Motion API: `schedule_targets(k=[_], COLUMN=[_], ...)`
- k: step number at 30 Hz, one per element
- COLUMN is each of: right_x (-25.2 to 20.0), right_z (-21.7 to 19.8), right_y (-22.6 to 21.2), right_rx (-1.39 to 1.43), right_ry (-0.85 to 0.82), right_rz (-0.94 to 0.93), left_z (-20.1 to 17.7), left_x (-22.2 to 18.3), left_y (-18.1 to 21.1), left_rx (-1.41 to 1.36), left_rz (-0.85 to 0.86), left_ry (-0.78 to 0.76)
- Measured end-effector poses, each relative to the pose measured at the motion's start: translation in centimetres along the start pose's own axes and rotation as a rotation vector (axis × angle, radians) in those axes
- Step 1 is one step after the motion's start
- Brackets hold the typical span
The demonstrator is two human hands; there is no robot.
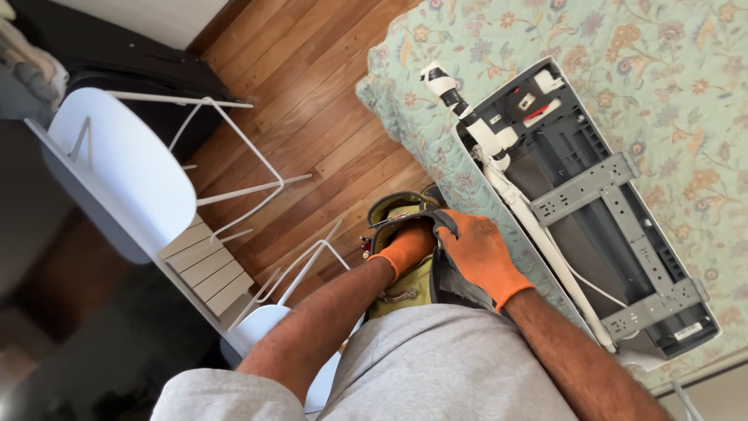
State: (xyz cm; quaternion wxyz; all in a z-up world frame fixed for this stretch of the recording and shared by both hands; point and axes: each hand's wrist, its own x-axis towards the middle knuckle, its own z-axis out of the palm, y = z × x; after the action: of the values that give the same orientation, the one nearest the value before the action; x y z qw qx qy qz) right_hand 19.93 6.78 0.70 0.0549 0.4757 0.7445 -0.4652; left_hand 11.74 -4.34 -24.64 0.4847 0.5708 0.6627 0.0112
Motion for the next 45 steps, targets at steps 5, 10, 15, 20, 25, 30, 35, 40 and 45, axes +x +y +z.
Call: schedule_targets(k=[5,10,15,20,25,30,35,40,45], right_x=[0.4,-0.1,0.1,0.1,-0.1,-0.2,-0.4,-0.4,-0.6], right_z=[0.5,1.1,1.1,2.0,1.9,1.5,2.4,2.3,0.5], right_y=[2.5,3.5,3.0,4.2,4.5,4.1,5.2,5.3,2.7], right_rx=[0.047,-0.018,0.05,-0.08,-0.043,-0.026,-0.052,-0.036,0.05], right_ry=[-0.022,-0.028,0.016,0.006,-0.148,0.056,0.07,0.033,-0.031], right_rz=[-0.032,-0.04,-0.023,-0.054,0.155,-0.127,-0.14,-0.109,-0.022], left_z=[-2.0,-1.5,-1.5,-1.1,-0.8,-1.2,-0.7,-0.6,-0.5], left_x=[-0.7,0.3,0.7,0.0,0.8,0.3,0.2,0.4,0.7], left_y=[2.9,3.2,3.2,2.6,2.9,1.7,1.9,1.4,1.0], left_rx=[-0.022,0.004,0.031,0.07,0.091,0.128,0.165,0.187,0.208], left_rz=[0.049,0.055,0.058,0.076,0.079,0.074,0.087,0.094,0.1], left_ry=[-0.053,-0.097,-0.112,-0.168,-0.196,-0.228,-0.26,-0.3,-0.34])
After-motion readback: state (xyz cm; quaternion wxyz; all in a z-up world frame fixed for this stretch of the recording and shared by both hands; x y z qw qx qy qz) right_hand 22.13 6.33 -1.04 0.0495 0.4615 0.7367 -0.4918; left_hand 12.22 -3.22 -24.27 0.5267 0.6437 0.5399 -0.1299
